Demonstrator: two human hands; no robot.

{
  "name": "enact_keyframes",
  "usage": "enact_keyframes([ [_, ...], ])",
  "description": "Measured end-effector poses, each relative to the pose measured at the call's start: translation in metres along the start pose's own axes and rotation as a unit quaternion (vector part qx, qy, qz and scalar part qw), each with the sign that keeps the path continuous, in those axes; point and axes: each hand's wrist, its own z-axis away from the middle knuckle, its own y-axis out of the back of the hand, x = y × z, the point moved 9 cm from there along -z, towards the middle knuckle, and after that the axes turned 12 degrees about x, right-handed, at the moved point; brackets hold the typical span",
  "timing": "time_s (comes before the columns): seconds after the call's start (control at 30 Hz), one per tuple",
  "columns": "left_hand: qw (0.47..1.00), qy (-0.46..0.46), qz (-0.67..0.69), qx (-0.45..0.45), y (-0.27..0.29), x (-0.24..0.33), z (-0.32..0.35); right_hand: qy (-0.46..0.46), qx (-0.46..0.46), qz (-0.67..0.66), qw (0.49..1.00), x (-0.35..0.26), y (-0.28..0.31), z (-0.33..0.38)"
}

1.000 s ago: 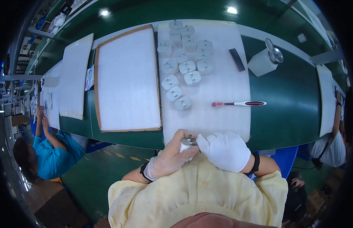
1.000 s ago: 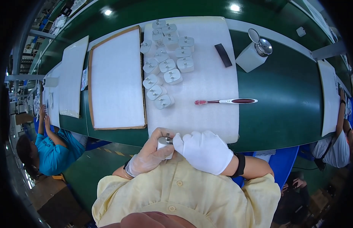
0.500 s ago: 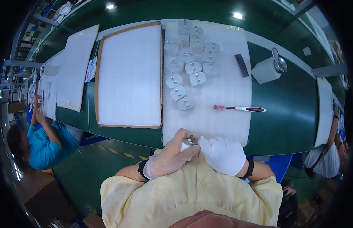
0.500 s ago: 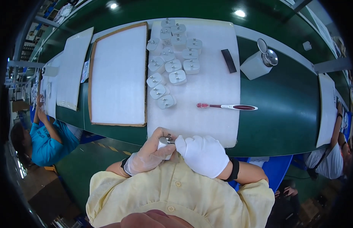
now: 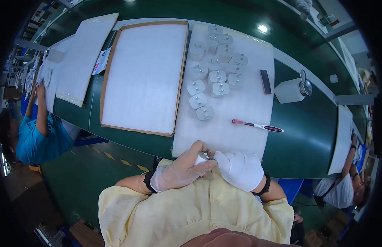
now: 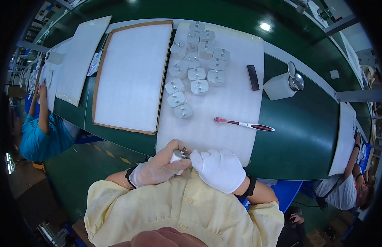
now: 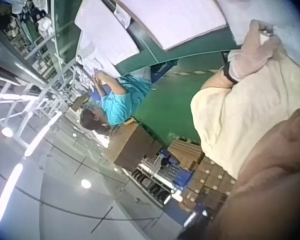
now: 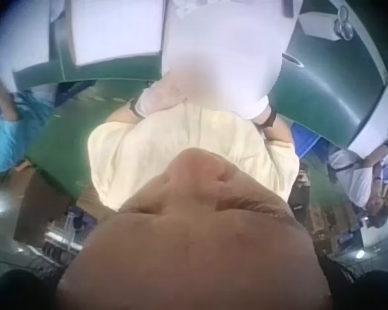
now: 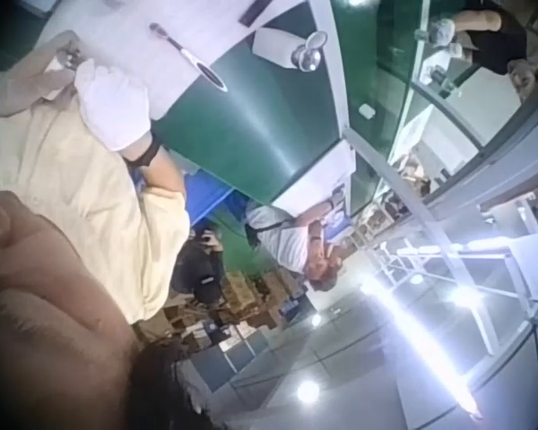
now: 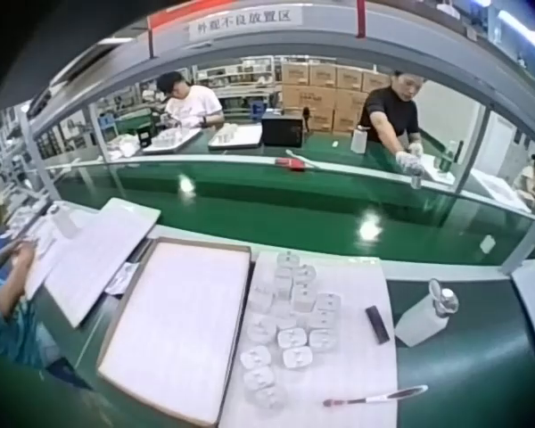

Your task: Inspecting and wiping down white plastic electronic housing components at an assembly station.

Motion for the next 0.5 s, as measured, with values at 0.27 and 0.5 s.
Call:
enact_keyframes([
  [0.27, 1.000, -0.004, 0.006, 0.010, 0.0012, -0.0029, -0.0008, -0.004, 0.023, 0.031, 0.999, -0.0063, 0.0034, -0.0019],
  [0.5, 1.000, 0.007, -0.009, 0.017, 0.0005, -0.0015, -0.0012, -0.005, 0.057, 0.024, 0.998, -0.0063, 0.0070, -0.0019],
])
